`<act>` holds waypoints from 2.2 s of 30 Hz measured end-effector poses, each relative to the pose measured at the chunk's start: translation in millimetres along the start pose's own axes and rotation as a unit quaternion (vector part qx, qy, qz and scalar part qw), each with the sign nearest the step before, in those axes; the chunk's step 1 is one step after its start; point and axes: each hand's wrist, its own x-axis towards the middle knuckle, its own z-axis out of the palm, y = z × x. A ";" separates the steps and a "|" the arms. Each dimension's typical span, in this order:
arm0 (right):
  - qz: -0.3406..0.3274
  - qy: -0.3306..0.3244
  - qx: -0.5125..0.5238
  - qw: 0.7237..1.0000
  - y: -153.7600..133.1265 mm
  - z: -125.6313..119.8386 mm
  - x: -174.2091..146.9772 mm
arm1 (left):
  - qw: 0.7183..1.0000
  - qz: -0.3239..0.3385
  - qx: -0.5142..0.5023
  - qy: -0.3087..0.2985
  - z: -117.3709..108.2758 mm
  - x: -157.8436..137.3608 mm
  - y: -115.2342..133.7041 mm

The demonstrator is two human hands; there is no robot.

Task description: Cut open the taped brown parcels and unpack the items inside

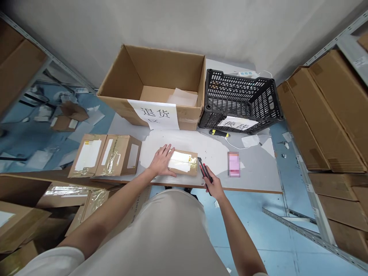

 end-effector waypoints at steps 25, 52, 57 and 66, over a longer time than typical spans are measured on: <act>0.029 -0.121 -0.108 0.986 -11.3 -27.8 -18.8 | 0.997 -0.029 -0.060 0.027 4.1 2.2 -0.2; -0.055 0.123 0.033 0.990 29.6 45.2 42.0 | 0.898 -0.188 -0.394 0.061 66.9 -70.3 -42.0; -0.075 0.140 -0.022 0.987 17.1 46.5 50.0 | 0.893 -0.189 -0.401 0.081 51.9 -57.5 -36.3; -0.066 0.185 -0.156 0.968 -9.8 40.3 79.3 | 0.923 -0.229 -0.307 0.037 40.2 -37.7 -44.5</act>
